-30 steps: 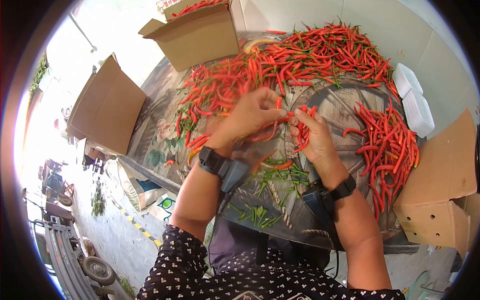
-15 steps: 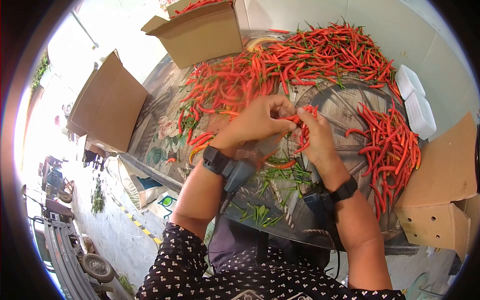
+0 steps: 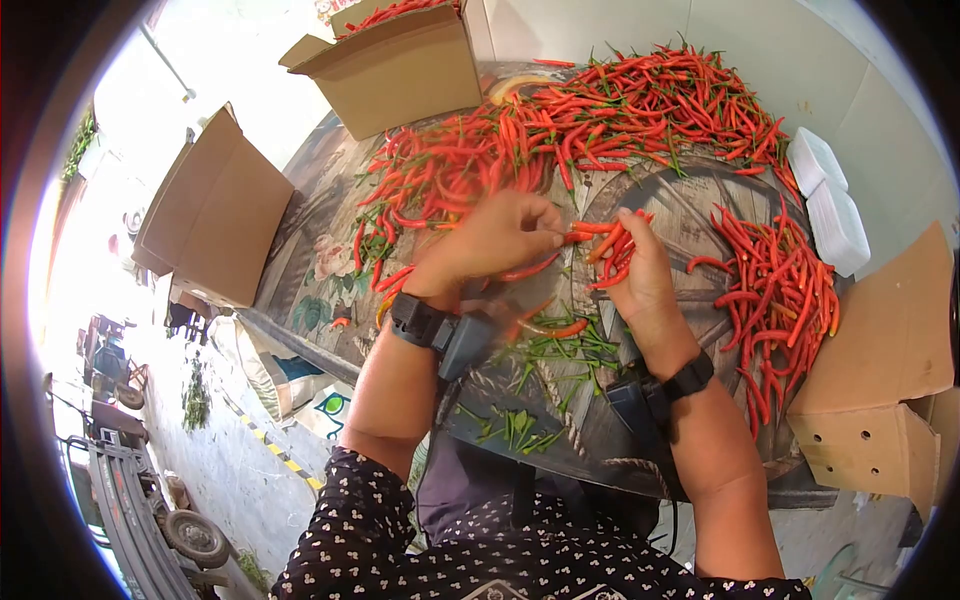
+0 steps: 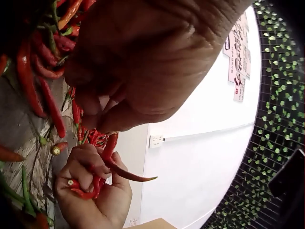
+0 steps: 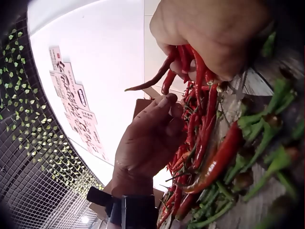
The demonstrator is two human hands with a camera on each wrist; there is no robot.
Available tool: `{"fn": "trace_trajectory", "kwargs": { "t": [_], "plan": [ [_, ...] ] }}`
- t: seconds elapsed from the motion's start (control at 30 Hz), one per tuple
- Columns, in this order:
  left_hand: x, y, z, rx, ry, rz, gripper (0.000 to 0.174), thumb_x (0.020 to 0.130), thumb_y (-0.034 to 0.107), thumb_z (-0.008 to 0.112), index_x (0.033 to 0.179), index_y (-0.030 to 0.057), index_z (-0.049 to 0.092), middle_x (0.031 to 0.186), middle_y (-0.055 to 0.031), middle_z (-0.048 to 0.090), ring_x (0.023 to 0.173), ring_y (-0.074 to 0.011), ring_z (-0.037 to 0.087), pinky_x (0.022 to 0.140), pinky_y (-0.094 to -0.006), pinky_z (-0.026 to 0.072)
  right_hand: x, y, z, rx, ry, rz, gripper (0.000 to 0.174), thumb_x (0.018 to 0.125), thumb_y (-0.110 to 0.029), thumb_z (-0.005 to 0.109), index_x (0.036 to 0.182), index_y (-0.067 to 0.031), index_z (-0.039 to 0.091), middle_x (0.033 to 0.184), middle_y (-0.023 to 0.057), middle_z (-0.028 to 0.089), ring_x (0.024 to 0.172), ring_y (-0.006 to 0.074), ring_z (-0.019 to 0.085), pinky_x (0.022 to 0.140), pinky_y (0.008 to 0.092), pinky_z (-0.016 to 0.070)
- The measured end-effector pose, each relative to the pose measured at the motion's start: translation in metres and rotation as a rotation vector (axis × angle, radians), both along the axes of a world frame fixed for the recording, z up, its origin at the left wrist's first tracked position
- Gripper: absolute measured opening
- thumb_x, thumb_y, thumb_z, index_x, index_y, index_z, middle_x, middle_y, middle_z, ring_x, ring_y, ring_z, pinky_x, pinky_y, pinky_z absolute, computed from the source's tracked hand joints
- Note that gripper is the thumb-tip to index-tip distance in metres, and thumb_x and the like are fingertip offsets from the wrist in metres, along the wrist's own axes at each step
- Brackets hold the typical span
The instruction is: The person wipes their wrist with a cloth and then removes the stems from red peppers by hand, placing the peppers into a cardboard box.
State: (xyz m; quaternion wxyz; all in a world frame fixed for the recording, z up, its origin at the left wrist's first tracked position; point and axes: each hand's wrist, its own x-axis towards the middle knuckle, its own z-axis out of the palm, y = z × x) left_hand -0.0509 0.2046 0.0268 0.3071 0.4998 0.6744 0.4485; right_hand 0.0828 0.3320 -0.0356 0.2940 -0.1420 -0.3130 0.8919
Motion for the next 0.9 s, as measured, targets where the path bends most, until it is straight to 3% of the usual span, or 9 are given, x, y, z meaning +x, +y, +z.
{"fn": "trace_trajectory", "kwargs": {
  "t": [0.07, 0.1, 0.17, 0.27, 0.4, 0.5, 0.57, 0.67, 0.9],
  "plan": [
    [-0.006, -0.008, 0.005, -0.154, 0.29, -0.084, 0.011, 0.073, 0.013, 0.067, 0.078, 0.0035, 0.063, 0.067, 0.0016, 0.057, 0.063, -0.0067, 0.052, 0.056, -0.0243, 0.0411, 0.0, -0.004, 0.007, -0.049, 0.004, -0.048, 0.014, 0.083, -0.02, 0.058, 0.078, -0.0089, 0.05, 0.073, 0.0029, 0.054, 0.063, 0.0127, 0.052, 0.055, 0.0285, 0.0435],
    [-0.006, -0.011, 0.007, -0.154, 0.29, -0.085, 0.011, 0.073, 0.013, 0.067, 0.078, 0.0035, 0.063, 0.067, 0.0016, 0.057, 0.063, -0.0067, 0.052, 0.056, -0.0243, 0.0411, 0.001, -0.004, 0.008, -0.049, 0.004, -0.049, 0.014, 0.083, -0.02, 0.058, 0.078, -0.0089, 0.05, 0.073, 0.0029, 0.054, 0.063, 0.0127, 0.052, 0.055, 0.0285, 0.0435],
    [-0.003, -0.017, 0.009, -0.213, 0.658, -0.126, 0.015, 0.068, 0.016, 0.069, 0.076, 0.0044, 0.064, 0.067, -0.0068, 0.061, 0.065, -0.0166, 0.059, 0.058, -0.0308, 0.0442, 0.002, -0.004, 0.009, -0.069, -0.005, -0.023, 0.015, 0.082, -0.02, 0.058, 0.078, -0.0079, 0.051, 0.075, 0.0045, 0.055, 0.067, 0.0149, 0.053, 0.058, 0.0295, 0.0443],
    [0.006, -0.016, 0.008, -0.331, 0.933, -0.054, 0.017, 0.066, 0.019, 0.07, 0.073, 0.0051, 0.064, 0.072, -0.0124, 0.062, 0.069, -0.025, 0.062, 0.06, -0.036, 0.0456, -0.003, 0.0, -0.001, -0.009, 0.105, 0.026, 0.015, 0.082, -0.02, 0.058, 0.078, -0.0068, 0.051, 0.075, 0.0058, 0.056, 0.066, 0.0163, 0.054, 0.059, 0.0293, 0.0447],
    [0.0, -0.01, 0.002, -0.388, 0.89, -0.064, 0.017, 0.067, 0.019, 0.069, 0.077, 0.0059, 0.063, 0.071, -0.0133, 0.06, 0.066, -0.0252, 0.06, 0.059, -0.036, 0.0453, 0.003, -0.002, 0.006, 0.009, 0.012, 0.06, 0.014, 0.083, -0.018, 0.057, 0.079, -0.0052, 0.052, 0.073, 0.0063, 0.055, 0.064, 0.0172, 0.055, 0.059, 0.0286, 0.0455],
    [-0.007, -0.007, -0.001, -0.121, 0.661, -0.026, 0.016, 0.074, 0.017, 0.065, 0.083, 0.0046, 0.061, 0.066, -0.0079, 0.058, 0.061, -0.0185, 0.057, 0.055, -0.0308, 0.0434, 0.003, -0.005, 0.009, 0.042, 0.015, 0.076, 0.011, 0.083, -0.014, 0.057, 0.081, -0.0039, 0.052, 0.071, 0.0065, 0.055, 0.061, 0.0168, 0.055, 0.057, 0.0266, 0.0459],
    [-0.008, -0.007, 0.001, -0.056, 0.218, -0.058, 0.012, 0.081, 0.014, 0.06, 0.088, 0.0038, 0.059, 0.065, 0.0007, 0.055, 0.059, -0.008, 0.051, 0.051, -0.0233, 0.0393, 0.003, -0.006, 0.01, 0.133, -0.057, 0.117, 0.01, 0.083, -0.011, 0.058, 0.086, -0.0022, 0.054, 0.072, 0.0062, 0.055, 0.06, 0.0157, 0.054, 0.055, 0.0251, 0.0458],
    [-0.001, -0.004, 0.002, -0.018, 0.169, -0.095, 0.011, 0.085, 0.013, 0.057, 0.09, 0.0034, 0.06, 0.068, 0.0061, 0.052, 0.061, -0.0014, 0.046, 0.05, -0.0186, 0.0359, 0.003, -0.009, 0.012, 0.266, -0.115, 0.175, 0.014, 0.082, -0.011, 0.06, 0.091, -0.0015, 0.054, 0.073, 0.0056, 0.055, 0.059, 0.0146, 0.054, 0.052, 0.0247, 0.0449],
    [-0.004, -0.003, -0.001, -0.015, 0.075, -0.181, 0.013, 0.085, 0.015, 0.058, 0.091, 0.0032, 0.061, 0.07, 0.0057, 0.054, 0.061, -0.0022, 0.046, 0.052, -0.0197, 0.0371, 0.004, -0.008, 0.012, 0.235, -0.093, 0.115, 0.018, 0.082, -0.011, 0.061, 0.094, -0.0009, 0.053, 0.072, 0.0055, 0.054, 0.059, 0.014, 0.053, 0.049, 0.0244, 0.0424]
  ]
}}
